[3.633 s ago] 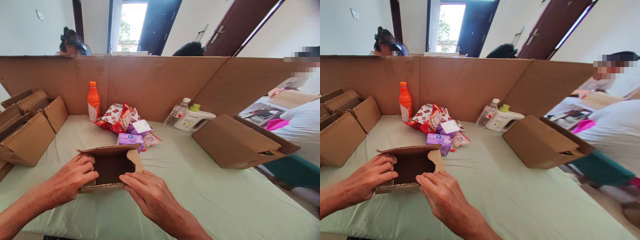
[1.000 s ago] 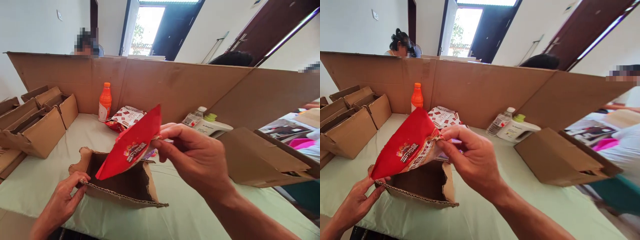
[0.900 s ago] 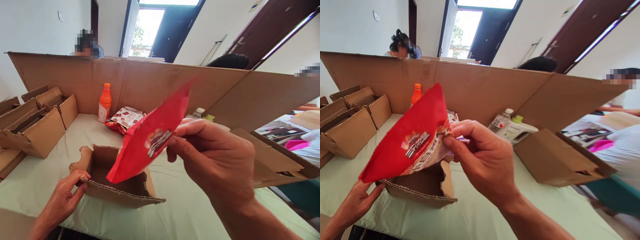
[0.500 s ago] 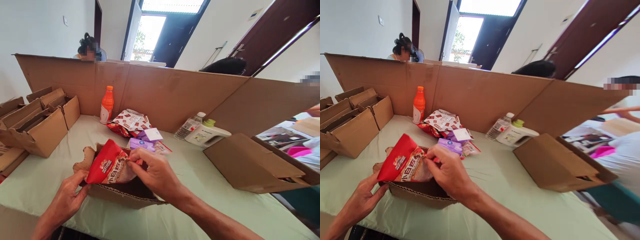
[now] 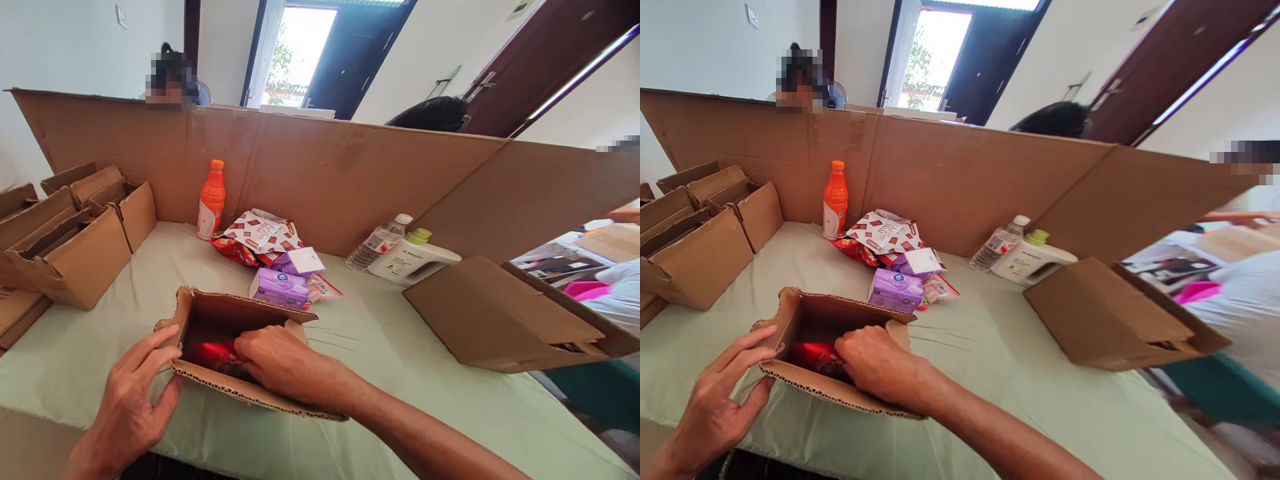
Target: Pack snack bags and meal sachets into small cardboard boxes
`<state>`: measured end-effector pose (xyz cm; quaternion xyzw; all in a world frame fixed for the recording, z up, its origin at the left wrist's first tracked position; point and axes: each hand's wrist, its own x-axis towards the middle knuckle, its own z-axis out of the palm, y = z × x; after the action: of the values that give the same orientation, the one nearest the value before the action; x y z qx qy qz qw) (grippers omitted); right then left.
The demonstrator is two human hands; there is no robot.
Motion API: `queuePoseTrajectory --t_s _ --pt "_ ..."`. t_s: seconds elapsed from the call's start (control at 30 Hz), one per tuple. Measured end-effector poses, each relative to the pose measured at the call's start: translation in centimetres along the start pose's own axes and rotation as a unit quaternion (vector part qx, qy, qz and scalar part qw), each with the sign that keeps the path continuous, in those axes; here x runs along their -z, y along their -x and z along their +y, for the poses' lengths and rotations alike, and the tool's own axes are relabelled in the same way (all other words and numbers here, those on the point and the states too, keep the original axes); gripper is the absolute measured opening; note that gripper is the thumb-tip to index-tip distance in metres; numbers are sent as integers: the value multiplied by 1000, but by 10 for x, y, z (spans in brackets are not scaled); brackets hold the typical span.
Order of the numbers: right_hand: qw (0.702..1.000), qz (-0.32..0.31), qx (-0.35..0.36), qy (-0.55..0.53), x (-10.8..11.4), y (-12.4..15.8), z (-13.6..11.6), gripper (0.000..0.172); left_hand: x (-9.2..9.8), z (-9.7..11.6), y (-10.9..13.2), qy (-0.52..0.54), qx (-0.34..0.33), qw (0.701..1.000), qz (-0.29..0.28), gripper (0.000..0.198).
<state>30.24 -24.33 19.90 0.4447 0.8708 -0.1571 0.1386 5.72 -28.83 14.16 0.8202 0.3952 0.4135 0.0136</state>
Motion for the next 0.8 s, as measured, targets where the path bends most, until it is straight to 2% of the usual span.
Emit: queuePoseTrajectory --t_s 0.07,0.13,0.27,0.3,0.4,0.47,0.53,0.6,0.63,0.7,0.8 --pt "997 -38 57 -40 -5 -6 0 21 8 10 -4 -13 -17 1000 10 22" --pt "993 -62 80 -68 -9 -10 2 22 14 20 -11 -19 -43 999 12 22" --pt "990 -40 95 -96 -15 -12 7 24 18 41 -32 -25 -107 994 -5 20" --pt "989 -15 103 -103 -16 -11 9 23 16 46 -36 -26 -122 992 -30 20" --pt "984 82 113 -107 -20 -9 12 18 4 53 -43 -48 -145 976 -153 21" --pt "985 100 97 -98 -22 -7 14 16 -7 52 -42 -83 -143 963 -213 26" --pt "987 83 95 -96 -20 -3 16 16 -18 49 -38 -111 -135 958 -228 31" --pt "979 98 132 -122 -16 4 19 18 -25 45 -35 -117 -131 959 -221 34" --pt "968 131 155 -146 -12 8 22 21 -27 42 -33 -109 -136 962 -209 35" --pt "935 236 173 -198 -4 15 33 25 -26 36 -31 -80 -154 972 -159 39" --pt "889 389 109 -216 11 14 66 25 -14 22 -28 -55 -170 978 -106 44"
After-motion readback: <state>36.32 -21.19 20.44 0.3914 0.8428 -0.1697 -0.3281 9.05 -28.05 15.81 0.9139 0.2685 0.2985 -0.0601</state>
